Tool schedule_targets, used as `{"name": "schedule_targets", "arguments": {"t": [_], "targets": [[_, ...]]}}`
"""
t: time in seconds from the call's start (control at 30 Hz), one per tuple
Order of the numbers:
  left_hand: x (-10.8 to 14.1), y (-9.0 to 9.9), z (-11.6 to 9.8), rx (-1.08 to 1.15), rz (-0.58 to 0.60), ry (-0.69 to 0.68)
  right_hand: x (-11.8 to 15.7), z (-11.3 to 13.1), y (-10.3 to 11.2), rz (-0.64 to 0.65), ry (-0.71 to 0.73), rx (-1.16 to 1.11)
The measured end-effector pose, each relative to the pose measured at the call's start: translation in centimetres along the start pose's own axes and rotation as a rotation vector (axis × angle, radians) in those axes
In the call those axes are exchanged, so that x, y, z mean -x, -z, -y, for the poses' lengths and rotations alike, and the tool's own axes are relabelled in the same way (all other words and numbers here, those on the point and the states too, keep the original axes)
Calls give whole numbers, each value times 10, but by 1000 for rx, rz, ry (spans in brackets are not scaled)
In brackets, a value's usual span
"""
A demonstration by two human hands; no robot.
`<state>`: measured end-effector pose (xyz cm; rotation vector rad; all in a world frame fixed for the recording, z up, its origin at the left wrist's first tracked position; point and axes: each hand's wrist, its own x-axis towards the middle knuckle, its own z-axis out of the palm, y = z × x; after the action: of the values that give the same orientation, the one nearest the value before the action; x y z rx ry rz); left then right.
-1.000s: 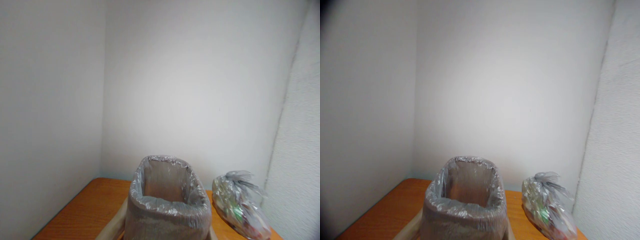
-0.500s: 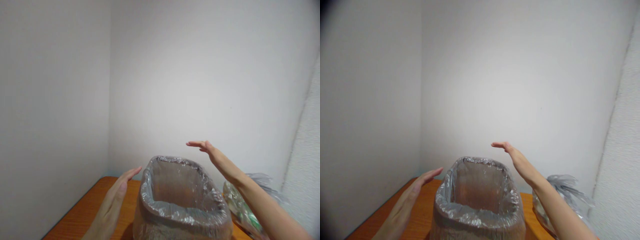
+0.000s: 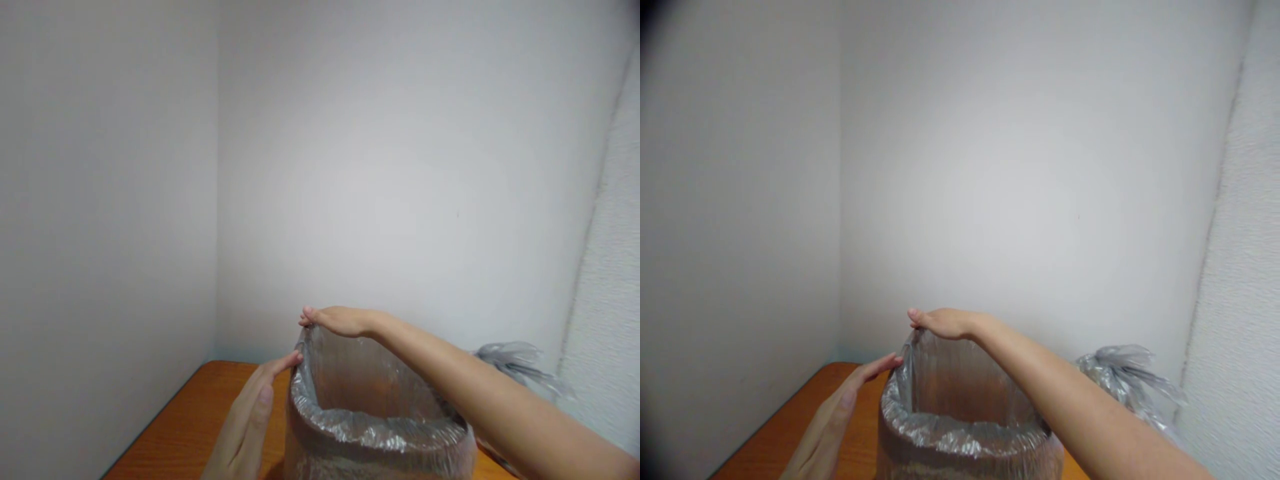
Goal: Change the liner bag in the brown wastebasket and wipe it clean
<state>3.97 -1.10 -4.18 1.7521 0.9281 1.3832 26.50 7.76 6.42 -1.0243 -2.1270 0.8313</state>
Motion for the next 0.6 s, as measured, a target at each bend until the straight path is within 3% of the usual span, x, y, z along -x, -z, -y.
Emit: {"name": "schedule_targets", "arguments": {"t": [0.3, 0.43, 0.53, 0.6], "targets": [[7, 3, 7, -80, 15, -43, 2, -3, 5, -54, 26, -28], [3, 11, 18, -120, -57, -95, 31, 4, 34, -244, -13, -29], [-3, 19, 29, -120, -13, -43, 61, -4, 57, -366, -147, -35], [-7, 20, 34, -124, 19, -27, 80, -16, 67, -374, -237, -49]]}}
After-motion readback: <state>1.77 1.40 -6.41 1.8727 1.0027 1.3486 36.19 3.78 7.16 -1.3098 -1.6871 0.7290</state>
